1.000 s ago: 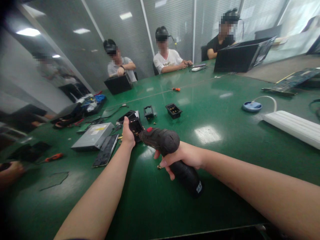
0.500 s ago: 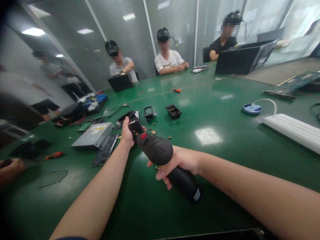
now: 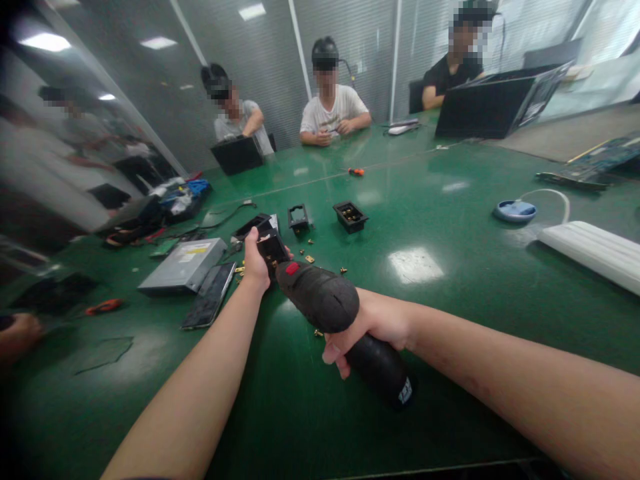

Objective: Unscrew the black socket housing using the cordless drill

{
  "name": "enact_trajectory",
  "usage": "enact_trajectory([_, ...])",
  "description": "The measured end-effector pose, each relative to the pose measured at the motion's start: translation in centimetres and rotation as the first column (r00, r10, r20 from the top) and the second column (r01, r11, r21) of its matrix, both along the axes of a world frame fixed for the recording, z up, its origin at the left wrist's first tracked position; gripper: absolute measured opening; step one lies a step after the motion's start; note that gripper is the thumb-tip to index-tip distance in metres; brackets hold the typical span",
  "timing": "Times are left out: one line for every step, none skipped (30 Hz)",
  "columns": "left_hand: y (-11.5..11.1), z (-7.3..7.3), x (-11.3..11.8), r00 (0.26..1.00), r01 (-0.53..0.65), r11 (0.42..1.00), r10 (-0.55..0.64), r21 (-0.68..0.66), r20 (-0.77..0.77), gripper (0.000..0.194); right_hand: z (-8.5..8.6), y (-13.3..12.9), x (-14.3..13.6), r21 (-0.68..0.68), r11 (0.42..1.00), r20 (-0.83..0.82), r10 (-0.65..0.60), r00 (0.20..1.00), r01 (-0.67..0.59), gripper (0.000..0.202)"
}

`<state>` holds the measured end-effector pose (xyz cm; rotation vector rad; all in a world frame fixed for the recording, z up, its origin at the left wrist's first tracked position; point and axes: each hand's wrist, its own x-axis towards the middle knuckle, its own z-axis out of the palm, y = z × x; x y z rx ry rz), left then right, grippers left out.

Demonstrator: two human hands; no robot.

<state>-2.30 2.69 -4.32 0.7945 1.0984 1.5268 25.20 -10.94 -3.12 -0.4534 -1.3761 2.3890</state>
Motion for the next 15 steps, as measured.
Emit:
enact_trajectory([-0.08,0.12,0.06,1.000,-0.002,1.000,0.002,-0.011,0.001,0.072,-0.09,0.01,0.01,0.000,1.000,-0.001,0.005,1.000,-0.005,0.056])
enact_trajectory([-0.16,0.24,0.14,1.000,-0.004,1.000,0.004,-0.016,0.004,0.070,-0.15,0.00,0.01,-0.005,1.000,-0.001,0.004,1.000,-0.004,0.056])
enact_trajectory([-0.23,0.35,0.23,1.000,-0.008,1.000,0.008,-0.017,0.006,0.070,-0.18,-0.01,0.00,-0.012,1.000,0.002,0.002,1.000,-0.002,0.056])
enact_trajectory([-0.28,0.44,0.34,1.000,-0.014,1.000,0.014,-0.014,0.009,0.070,-0.18,-0.03,-0.02,-0.021,1.000,0.007,0.001,1.000,-0.001,0.057])
enact_trajectory([-0.32,0.51,0.45,1.000,-0.022,1.000,0.022,-0.008,0.012,0.070,-0.16,-0.05,-0.03,-0.029,1.000,0.009,-0.002,1.000,0.002,0.057])
enact_trajectory([-0.34,0.56,0.57,0.999,-0.030,1.000,0.030,0.000,0.018,0.070,-0.11,-0.06,-0.05,-0.034,0.999,0.009,-0.001,1.000,0.002,0.057])
enact_trajectory([-0.34,0.57,0.66,0.999,-0.037,0.999,0.037,0.007,0.024,0.069,-0.06,-0.06,-0.06,-0.032,0.999,0.007,0.002,1.000,-0.002,0.057])
enact_trajectory([-0.32,0.57,0.74,0.999,-0.042,0.999,0.042,0.013,0.029,0.067,0.00,-0.06,-0.08,-0.024,1.000,0.005,0.006,1.000,-0.006,0.057])
enact_trajectory([-0.29,0.54,0.79,0.998,-0.045,0.999,0.045,0.017,0.032,0.066,0.06,-0.05,-0.10,-0.014,1.000,0.004,0.008,1.000,-0.008,0.057])
enact_trajectory([-0.25,0.49,0.79,0.998,-0.047,0.999,0.046,0.020,0.031,0.065,0.11,-0.05,-0.12,-0.005,1.000,0.005,0.006,1.000,-0.006,0.057])
enact_trajectory([-0.20,0.42,0.76,0.999,-0.048,0.999,0.047,0.021,0.027,0.065,0.16,-0.05,-0.13,0.002,1.000,0.008,0.002,1.000,-0.002,0.058])
enact_trajectory([-0.16,0.35,0.68,0.999,-0.049,0.999,0.048,0.021,0.021,0.065,0.21,-0.06,-0.15,0.007,1.000,0.015,-0.003,1.000,0.003,0.058])
enact_trajectory([-0.13,0.28,0.57,0.999,-0.048,0.999,0.048,0.019,0.014,0.065,0.27,-0.08,-0.17,0.009,1.000,0.021,-0.008,1.000,0.008,0.059])
enact_trajectory([-0.10,0.21,0.44,0.999,-0.046,0.999,0.046,0.016,0.009,0.065,0.34,-0.11,-0.17,0.011,1.000,0.027,-0.012,1.000,0.012,0.059])
enact_trajectory([-0.08,0.15,0.30,0.999,-0.041,0.999,0.041,0.012,0.006,0.066,0.43,-0.13,-0.18,0.012,1.000,0.031,-0.013,0.999,0.012,0.060])
